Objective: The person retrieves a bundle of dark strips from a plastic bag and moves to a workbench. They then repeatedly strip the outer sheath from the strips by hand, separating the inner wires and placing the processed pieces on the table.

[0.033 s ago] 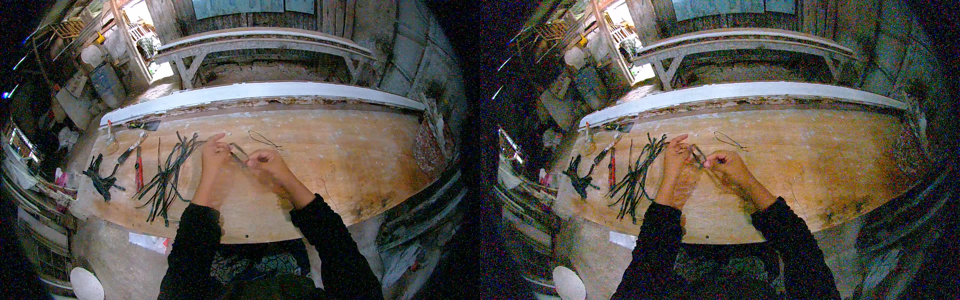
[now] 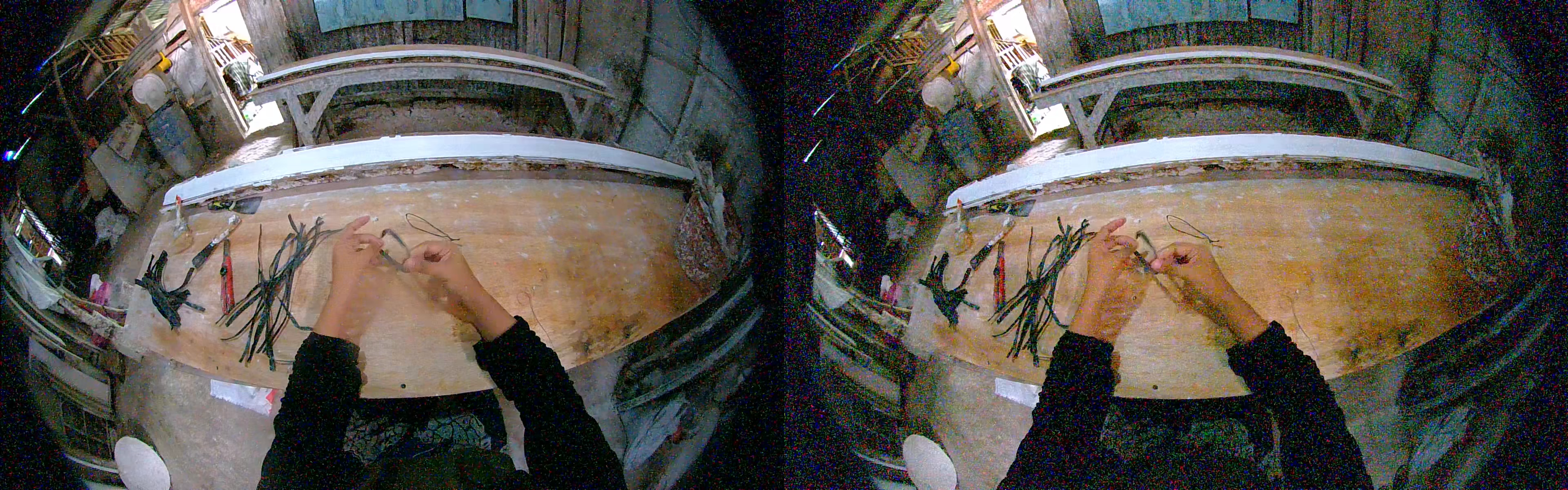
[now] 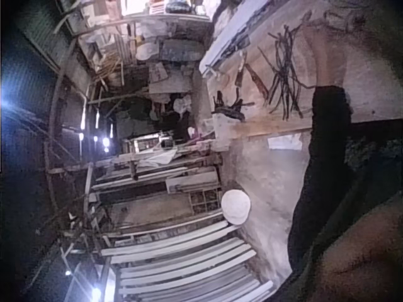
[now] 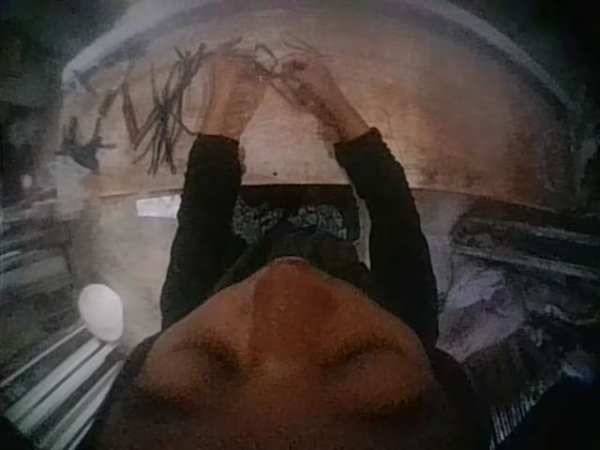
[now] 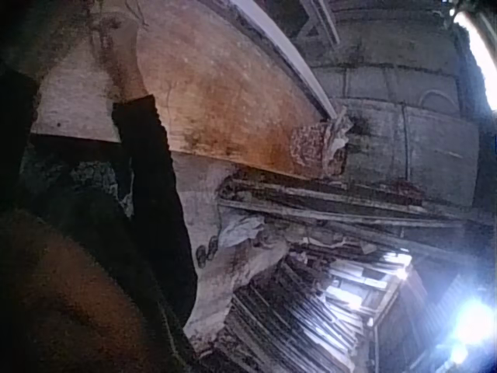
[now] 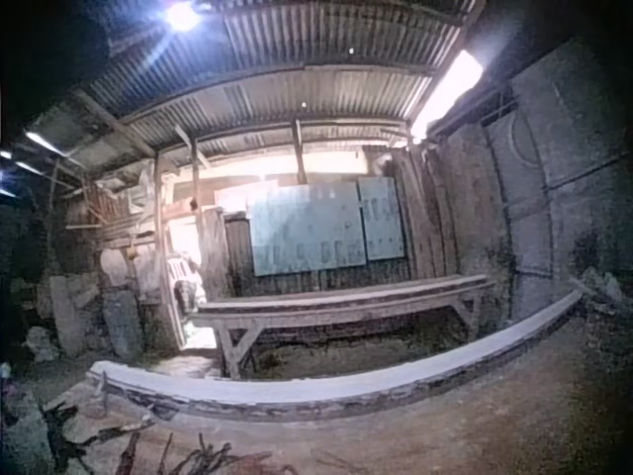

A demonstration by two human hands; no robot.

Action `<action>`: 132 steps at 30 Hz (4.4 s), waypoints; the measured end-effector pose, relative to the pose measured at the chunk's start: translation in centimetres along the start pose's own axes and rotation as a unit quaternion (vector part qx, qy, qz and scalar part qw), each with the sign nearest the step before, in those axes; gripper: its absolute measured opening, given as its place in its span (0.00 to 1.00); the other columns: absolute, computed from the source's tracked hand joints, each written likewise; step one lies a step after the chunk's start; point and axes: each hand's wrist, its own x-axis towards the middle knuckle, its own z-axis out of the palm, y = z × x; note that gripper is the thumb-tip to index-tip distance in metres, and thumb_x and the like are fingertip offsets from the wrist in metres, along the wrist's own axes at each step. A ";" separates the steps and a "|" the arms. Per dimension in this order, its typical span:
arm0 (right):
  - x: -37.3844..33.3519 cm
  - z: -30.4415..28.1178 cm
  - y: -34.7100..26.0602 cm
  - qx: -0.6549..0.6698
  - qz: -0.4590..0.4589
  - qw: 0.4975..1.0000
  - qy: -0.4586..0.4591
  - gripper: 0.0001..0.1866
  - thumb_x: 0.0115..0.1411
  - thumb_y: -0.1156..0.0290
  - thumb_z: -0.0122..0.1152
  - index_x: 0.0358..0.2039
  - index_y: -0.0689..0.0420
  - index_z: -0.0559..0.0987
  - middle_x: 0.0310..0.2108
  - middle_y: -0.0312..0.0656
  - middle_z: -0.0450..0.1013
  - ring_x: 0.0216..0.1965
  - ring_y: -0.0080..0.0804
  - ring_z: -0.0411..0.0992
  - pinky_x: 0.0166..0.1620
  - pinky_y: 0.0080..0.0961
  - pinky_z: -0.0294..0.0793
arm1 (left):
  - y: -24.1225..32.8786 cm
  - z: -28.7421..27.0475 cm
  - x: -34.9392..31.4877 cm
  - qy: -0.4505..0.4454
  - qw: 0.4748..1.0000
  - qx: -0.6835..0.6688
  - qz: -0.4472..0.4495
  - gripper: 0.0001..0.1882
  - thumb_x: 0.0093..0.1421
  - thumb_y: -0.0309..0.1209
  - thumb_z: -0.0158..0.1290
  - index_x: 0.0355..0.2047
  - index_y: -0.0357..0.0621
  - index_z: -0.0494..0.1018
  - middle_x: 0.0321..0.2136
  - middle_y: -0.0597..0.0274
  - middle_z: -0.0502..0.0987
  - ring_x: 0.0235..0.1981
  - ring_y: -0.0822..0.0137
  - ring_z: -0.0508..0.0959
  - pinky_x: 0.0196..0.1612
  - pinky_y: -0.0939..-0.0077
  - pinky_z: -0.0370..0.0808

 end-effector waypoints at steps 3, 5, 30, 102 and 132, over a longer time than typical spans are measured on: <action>0.7 -0.4 0.4 -0.008 -0.027 0.996 0.083 0.06 0.47 0.73 0.58 0.24 0.61 0.73 0.19 0.34 0.69 0.21 0.21 0.66 0.26 0.19 0.66 | 1.0 1.3 -1.0 -0.096 0.995 -0.012 0.004 0.32 0.45 0.19 0.52 0.52 0.44 0.56 0.23 0.63 0.74 0.22 0.78 0.71 0.23 0.87 0.66; 1.7 -2.0 2.3 -0.093 -0.022 0.983 0.159 0.06 0.46 0.73 0.57 0.24 0.61 0.72 0.19 0.34 0.69 0.21 0.22 0.66 0.25 0.20 0.65 | 2.0 2.8 -2.1 -0.154 0.987 -0.049 -0.018 0.31 0.45 0.19 0.51 0.52 0.45 0.57 0.24 0.66 0.73 0.20 0.79 0.70 0.20 0.87 0.65; -0.5 1.5 -1.1 0.046 0.011 0.994 -0.095 0.05 0.47 0.74 0.59 0.25 0.60 0.74 0.29 0.33 0.68 0.27 0.19 0.65 0.30 0.15 0.63 | 0.6 -0.2 0.1 0.056 0.966 0.228 0.105 0.06 0.46 0.30 0.54 0.24 0.40 0.71 0.19 0.63 0.72 0.17 0.73 0.70 0.20 0.79 0.66; 2.1 -3.5 1.8 -0.228 -0.139 0.909 0.320 0.04 0.43 0.75 0.60 0.20 0.58 0.73 0.25 0.34 0.62 0.28 0.24 0.63 0.32 0.19 0.63 | 1.7 1.4 -1.9 -0.051 0.992 0.098 -0.057 0.07 0.46 0.28 0.55 0.19 0.37 0.70 0.15 0.68 0.68 0.15 0.76 0.66 0.18 0.81 0.63; 1.9 -2.2 2.6 -0.304 -0.084 0.910 0.268 0.07 0.46 0.71 0.58 0.23 0.57 0.69 0.17 0.39 0.68 0.20 0.30 0.66 0.25 0.27 0.66 | 2.6 3.8 -3.9 -0.213 0.976 0.027 -0.042 0.02 0.50 0.24 0.50 0.24 0.41 0.68 0.22 0.69 0.68 0.26 0.75 0.68 0.30 0.84 0.66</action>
